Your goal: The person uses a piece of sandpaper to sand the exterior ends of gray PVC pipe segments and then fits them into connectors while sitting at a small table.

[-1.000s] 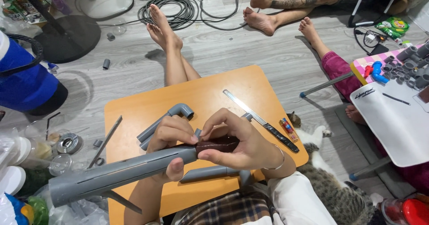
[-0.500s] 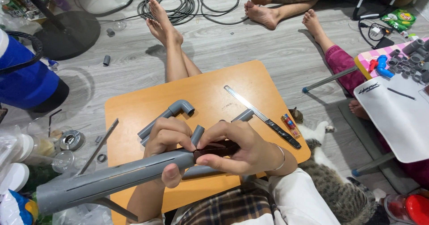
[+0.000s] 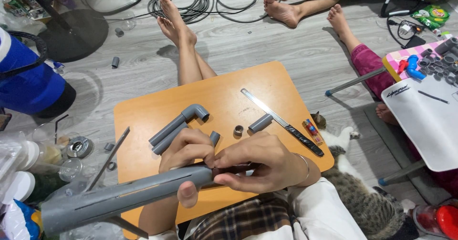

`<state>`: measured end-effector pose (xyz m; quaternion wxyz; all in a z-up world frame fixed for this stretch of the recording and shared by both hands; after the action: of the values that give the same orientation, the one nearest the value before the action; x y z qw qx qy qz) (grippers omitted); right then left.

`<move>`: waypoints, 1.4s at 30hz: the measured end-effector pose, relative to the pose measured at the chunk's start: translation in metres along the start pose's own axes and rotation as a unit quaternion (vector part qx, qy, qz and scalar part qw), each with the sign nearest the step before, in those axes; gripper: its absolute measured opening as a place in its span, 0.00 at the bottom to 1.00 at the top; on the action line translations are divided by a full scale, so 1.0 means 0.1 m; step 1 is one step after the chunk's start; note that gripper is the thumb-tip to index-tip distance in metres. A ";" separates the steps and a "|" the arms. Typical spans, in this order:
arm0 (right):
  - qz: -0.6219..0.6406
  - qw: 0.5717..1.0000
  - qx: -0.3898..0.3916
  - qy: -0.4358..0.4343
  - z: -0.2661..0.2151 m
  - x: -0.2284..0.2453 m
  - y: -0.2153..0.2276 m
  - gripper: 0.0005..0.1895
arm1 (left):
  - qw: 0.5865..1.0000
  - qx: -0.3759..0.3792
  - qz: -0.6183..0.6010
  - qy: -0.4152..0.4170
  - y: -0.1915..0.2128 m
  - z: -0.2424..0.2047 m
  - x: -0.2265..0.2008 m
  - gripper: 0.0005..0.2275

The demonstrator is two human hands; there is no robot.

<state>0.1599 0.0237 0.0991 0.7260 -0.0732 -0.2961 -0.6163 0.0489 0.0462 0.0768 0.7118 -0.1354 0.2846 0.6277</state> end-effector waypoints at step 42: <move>-0.246 0.821 0.167 -0.488 -0.65 -2.56 0.52 0.19 | 0.759 0.363 0.348 0.414 0.02 -0.19 1.04 0.18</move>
<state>0.2144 0.2234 -0.0731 0.3119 -0.1662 -0.7182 -0.5994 0.0478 0.1214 0.0023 0.2531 -0.0051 0.7857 0.5645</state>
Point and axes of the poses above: each hand's wrist, its own z-axis towards the middle knuckle, its own y-axis out of the back of the hand, x = y × z, the point moved 10 cm from there along z, towards the middle knuckle, and after that the axes turned 6 degrees about -x, right-handed, at the moved point
